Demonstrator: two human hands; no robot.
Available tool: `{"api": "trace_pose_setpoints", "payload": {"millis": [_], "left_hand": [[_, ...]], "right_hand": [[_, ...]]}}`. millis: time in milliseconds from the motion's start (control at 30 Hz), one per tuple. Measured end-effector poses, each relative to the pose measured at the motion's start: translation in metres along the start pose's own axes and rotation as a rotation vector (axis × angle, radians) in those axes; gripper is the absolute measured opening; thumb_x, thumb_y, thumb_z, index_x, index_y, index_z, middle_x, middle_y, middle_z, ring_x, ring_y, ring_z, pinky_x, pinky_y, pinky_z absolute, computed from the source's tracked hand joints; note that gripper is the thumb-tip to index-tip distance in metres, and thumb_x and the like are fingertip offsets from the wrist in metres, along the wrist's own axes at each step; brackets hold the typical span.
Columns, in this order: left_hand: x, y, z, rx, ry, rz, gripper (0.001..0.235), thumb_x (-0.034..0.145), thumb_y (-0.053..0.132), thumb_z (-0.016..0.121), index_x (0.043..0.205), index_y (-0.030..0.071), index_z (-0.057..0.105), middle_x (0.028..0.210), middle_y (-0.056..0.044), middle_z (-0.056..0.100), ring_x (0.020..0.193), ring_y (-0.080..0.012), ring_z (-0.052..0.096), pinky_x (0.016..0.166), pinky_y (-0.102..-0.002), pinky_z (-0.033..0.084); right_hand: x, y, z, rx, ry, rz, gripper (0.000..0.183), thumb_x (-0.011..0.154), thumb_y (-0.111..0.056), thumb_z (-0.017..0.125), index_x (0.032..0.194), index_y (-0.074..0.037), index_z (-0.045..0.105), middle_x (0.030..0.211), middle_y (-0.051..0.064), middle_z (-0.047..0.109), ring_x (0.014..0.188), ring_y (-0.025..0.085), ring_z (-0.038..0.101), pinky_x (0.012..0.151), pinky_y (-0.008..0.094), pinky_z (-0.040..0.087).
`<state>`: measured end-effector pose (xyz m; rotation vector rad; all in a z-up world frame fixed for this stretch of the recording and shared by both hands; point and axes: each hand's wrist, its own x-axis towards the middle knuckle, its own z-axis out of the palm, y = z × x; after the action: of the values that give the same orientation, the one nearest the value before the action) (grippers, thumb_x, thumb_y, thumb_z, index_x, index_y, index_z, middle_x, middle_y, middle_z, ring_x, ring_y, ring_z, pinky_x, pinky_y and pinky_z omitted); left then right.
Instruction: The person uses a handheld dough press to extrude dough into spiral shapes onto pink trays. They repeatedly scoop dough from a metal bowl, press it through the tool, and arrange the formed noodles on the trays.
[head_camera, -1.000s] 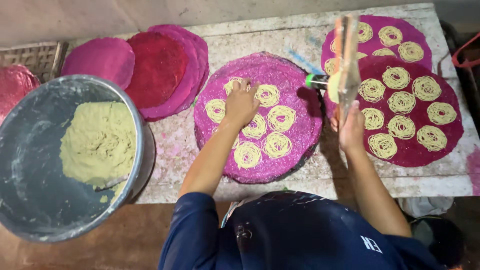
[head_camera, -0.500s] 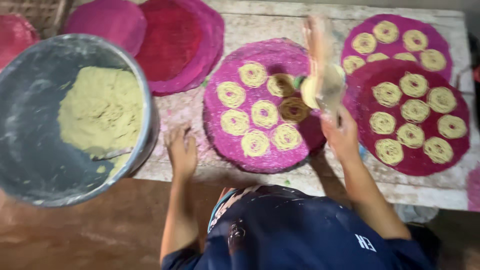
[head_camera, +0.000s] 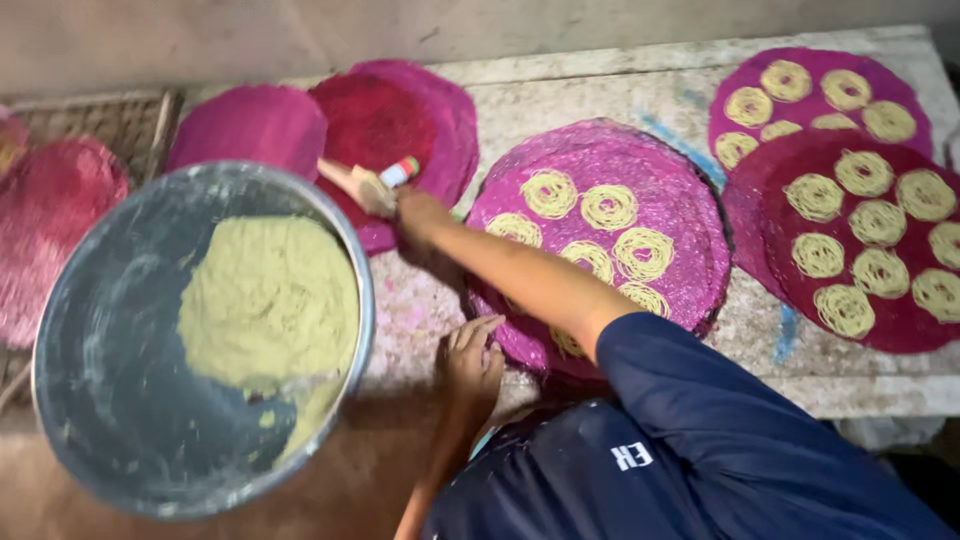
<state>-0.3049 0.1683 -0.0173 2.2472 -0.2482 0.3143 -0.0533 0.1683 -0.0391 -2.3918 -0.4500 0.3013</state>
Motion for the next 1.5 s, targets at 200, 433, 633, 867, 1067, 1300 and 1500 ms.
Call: {"api": "trace_pose_setpoints", "payload": {"millis": [200, 433, 633, 867, 1067, 1300, 1500], "left_hand": [[0.041, -0.013, -0.019, -0.049, -0.087, -0.066, 0.040, 0.090, 0.007, 0.055, 0.129, 0.006, 0.066, 0.129, -0.014, 0.065, 0.115, -0.0332, 0.060, 0.099, -0.042, 0.048], [0.104, -0.045, -0.003, 0.229, 0.040, 0.155, 0.051, 0.093, 0.015, 0.064, 0.141, -0.001, 0.052, 0.131, -0.024, 0.058, 0.123, -0.0421, 0.056, 0.106, -0.050, 0.043], [0.125, -0.045, 0.009, 0.269, -0.016, 0.042, 0.044, 0.094, 0.017, 0.068, 0.135, 0.004, 0.059, 0.119, -0.022, 0.060, 0.115, -0.0419, 0.059, 0.098, -0.049, 0.048], [0.138, -0.040, 0.014, 0.245, -0.004, 0.057, 0.030, 0.089, 0.002, 0.067, 0.119, 0.005, 0.070, 0.113, -0.019, 0.066, 0.110, -0.0379, 0.063, 0.097, -0.047, 0.050], [0.128, -0.050, 0.019, 0.166, 0.071, 0.072, 0.034, 0.087, -0.004, 0.065, 0.119, 0.002, 0.071, 0.116, -0.022, 0.065, 0.109, -0.0392, 0.064, 0.098, -0.045, 0.050], [0.131, -0.043, 0.018, 0.177, 0.105, 0.024, 0.037, 0.088, -0.006, 0.065, 0.123, 0.004, 0.073, 0.118, -0.023, 0.065, 0.108, -0.0398, 0.064, 0.098, -0.046, 0.051], [0.145, 0.030, -0.009, 0.012, 0.050, -0.038, 0.039, 0.090, -0.002, 0.064, 0.127, 0.008, 0.072, 0.123, -0.017, 0.067, 0.108, -0.0291, 0.065, 0.090, -0.037, 0.055]], "right_hand": [[-0.060, 0.047, -0.058, 0.210, 0.448, -0.508, 0.036, 0.085, -0.010, 0.070, 0.121, -0.007, 0.067, 0.117, 0.016, 0.061, 0.119, 0.035, 0.056, 0.107, 0.046, 0.045], [-0.229, 0.199, -0.194, -0.197, 0.640, 0.323, 0.022, 0.096, -0.019, 0.074, 0.117, -0.013, 0.073, 0.121, 0.020, 0.067, 0.113, 0.041, 0.064, 0.098, 0.049, 0.051], [-0.281, 0.243, -0.180, -0.255, 0.549, 0.554, 0.029, 0.093, -0.029, 0.077, 0.118, -0.013, 0.073, 0.113, 0.020, 0.071, 0.101, 0.044, 0.067, 0.083, 0.054, 0.053], [-0.285, 0.251, -0.177, -0.253, 0.579, 0.513, 0.016, 0.091, -0.022, 0.077, 0.100, -0.010, 0.073, 0.108, 0.018, 0.070, 0.096, 0.041, 0.067, 0.083, 0.051, 0.053], [-0.275, 0.247, -0.160, -0.298, 0.739, 0.285, 0.022, 0.083, -0.015, 0.076, 0.104, -0.007, 0.072, 0.109, 0.021, 0.066, 0.103, 0.042, 0.063, 0.085, 0.051, 0.051], [-0.266, 0.242, -0.157, -0.227, 0.769, 0.130, 0.015, 0.090, -0.017, 0.068, 0.101, -0.006, 0.068, 0.102, 0.020, 0.070, 0.096, 0.041, 0.066, 0.080, 0.051, 0.054], [-0.289, 0.217, -0.178, 0.145, 0.826, 0.072, 0.016, 0.103, -0.014, 0.062, 0.111, -0.001, 0.057, 0.089, 0.024, 0.067, 0.083, 0.044, 0.067, 0.070, 0.050, 0.051]]}}
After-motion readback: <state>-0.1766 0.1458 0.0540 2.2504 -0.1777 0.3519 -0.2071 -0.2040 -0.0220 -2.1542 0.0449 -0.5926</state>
